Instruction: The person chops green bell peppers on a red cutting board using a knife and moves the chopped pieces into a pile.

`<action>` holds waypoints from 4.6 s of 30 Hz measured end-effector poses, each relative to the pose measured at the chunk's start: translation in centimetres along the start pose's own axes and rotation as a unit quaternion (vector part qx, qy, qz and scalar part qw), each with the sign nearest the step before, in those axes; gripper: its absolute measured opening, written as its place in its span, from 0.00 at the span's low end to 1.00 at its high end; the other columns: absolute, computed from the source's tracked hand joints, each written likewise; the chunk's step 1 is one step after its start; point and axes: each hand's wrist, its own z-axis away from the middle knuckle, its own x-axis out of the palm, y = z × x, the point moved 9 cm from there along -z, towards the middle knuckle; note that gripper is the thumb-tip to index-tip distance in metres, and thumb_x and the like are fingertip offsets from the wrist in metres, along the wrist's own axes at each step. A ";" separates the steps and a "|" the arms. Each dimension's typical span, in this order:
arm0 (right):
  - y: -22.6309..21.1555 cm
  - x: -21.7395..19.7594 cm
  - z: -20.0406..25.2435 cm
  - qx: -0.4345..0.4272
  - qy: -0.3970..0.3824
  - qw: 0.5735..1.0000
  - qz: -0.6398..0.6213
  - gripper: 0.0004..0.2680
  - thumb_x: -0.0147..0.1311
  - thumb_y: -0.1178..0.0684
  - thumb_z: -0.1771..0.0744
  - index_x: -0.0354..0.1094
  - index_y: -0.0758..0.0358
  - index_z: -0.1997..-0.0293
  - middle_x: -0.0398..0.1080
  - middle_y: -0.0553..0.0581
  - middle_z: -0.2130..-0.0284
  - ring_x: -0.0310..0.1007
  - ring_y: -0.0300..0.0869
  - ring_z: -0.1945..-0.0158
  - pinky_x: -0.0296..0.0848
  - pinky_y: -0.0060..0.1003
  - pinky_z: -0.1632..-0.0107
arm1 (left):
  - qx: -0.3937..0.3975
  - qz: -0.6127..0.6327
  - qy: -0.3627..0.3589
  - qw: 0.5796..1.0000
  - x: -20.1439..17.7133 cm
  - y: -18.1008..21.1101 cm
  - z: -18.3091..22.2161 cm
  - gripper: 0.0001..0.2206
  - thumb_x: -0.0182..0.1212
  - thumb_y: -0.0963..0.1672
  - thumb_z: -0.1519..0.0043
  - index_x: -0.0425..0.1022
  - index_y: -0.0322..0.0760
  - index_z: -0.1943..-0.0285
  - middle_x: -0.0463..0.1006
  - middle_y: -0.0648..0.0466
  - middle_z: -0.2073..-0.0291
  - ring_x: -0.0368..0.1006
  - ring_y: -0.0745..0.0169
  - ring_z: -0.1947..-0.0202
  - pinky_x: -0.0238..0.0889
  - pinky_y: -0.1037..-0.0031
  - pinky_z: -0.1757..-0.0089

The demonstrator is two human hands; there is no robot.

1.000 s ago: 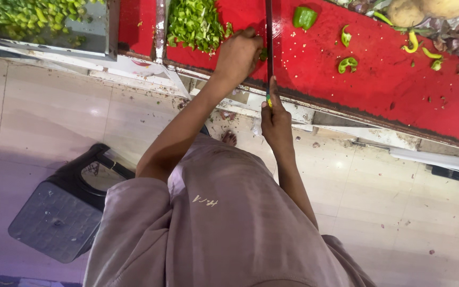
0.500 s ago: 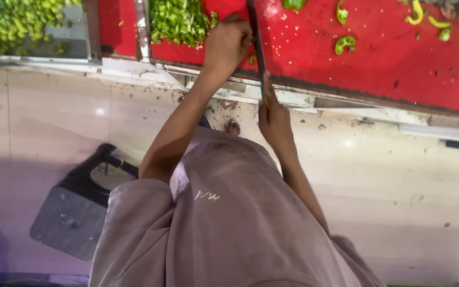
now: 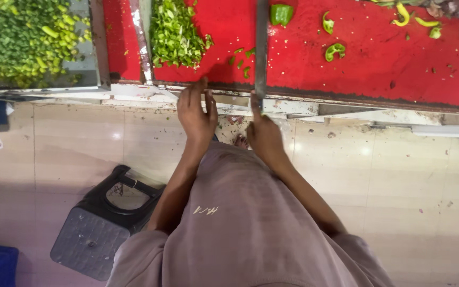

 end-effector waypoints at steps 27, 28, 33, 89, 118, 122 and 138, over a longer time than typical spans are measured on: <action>-5.9 9.1 -4.1 0.021 -0.023 0.832 -0.554 0.28 0.46 0.57 0.28 0.31 0.48 0.19 0.62 0.44 0.74 0.56 0.30 0.81 0.63 0.27 0.80 | -0.055 -0.040 -0.022 0.997 -2.8 -2.7 5.7 0.18 0.58 0.35 0.43 0.76 0.32 0.43 0.78 0.41 0.51 0.74 0.39 0.51 0.68 0.55 0.50; -6.8 9.9 -5.0 -0.010 -0.009 0.851 -0.525 0.27 0.47 0.57 0.27 0.33 0.49 0.19 0.62 0.45 0.73 0.56 0.30 0.79 0.62 0.27 0.79 | -0.063 -0.040 -0.030 0.997 -2.6 -2.9 5.8 0.20 0.56 0.34 0.46 0.77 0.32 0.43 0.78 0.41 0.50 0.74 0.38 0.51 0.68 0.55 0.50; -8.8 12.3 -8.4 -0.026 -0.021 0.829 -0.558 0.27 0.46 0.58 0.27 0.34 0.50 0.16 0.59 0.45 0.70 0.55 0.29 0.74 0.61 0.27 0.73 | -0.085 -0.067 0.008 0.994 -4.5 -3.7 5.6 0.20 0.53 0.33 0.46 0.76 0.32 0.44 0.77 0.41 0.49 0.74 0.39 0.50 0.68 0.55 0.50; 7.4 -5.0 4.6 0.179 0.060 0.791 -0.582 0.23 0.42 0.55 0.28 0.42 0.42 0.20 0.58 0.49 0.78 0.54 0.33 0.84 0.58 0.31 0.81 | 0.165 -0.006 -0.138 0.977 8.4 4.1 -8.4 0.25 0.70 0.42 0.51 0.75 0.42 0.42 0.77 0.46 0.47 0.74 0.41 0.52 0.72 0.55 0.59; 1.2 -1.6 -3.3 0.123 -0.120 0.767 -0.618 0.25 0.44 0.47 0.27 0.37 0.40 0.19 0.58 0.49 0.76 0.55 0.32 0.83 0.60 0.29 0.80 | 0.076 0.091 -0.107 0.987 8.9 1.8 -7.1 0.15 0.70 0.40 0.42 0.81 0.38 0.46 0.80 0.49 0.51 0.76 0.45 0.53 0.71 0.61 0.52; 3.0 -0.7 -2.7 0.113 -0.075 0.767 -0.628 0.19 0.49 0.48 0.28 0.52 0.54 0.28 0.59 0.50 0.76 0.56 0.34 0.83 0.61 0.31 0.79 | 0.085 -0.010 -0.095 0.992 9.3 2.1 -6.8 0.15 0.70 0.45 0.41 0.79 0.40 0.46 0.79 0.47 0.55 0.76 0.44 0.54 0.71 0.58 0.54; 1.1 -5.0 -2.6 0.033 0.004 0.952 -0.303 0.28 0.41 0.61 0.30 0.38 0.53 0.18 0.70 0.62 0.60 0.62 0.39 0.74 0.71 0.33 0.70 | 0.128 0.055 -0.126 0.982 9.7 3.4 -7.0 0.11 0.71 0.43 0.42 0.82 0.42 0.51 0.80 0.55 0.54 0.76 0.50 0.55 0.73 0.60 0.55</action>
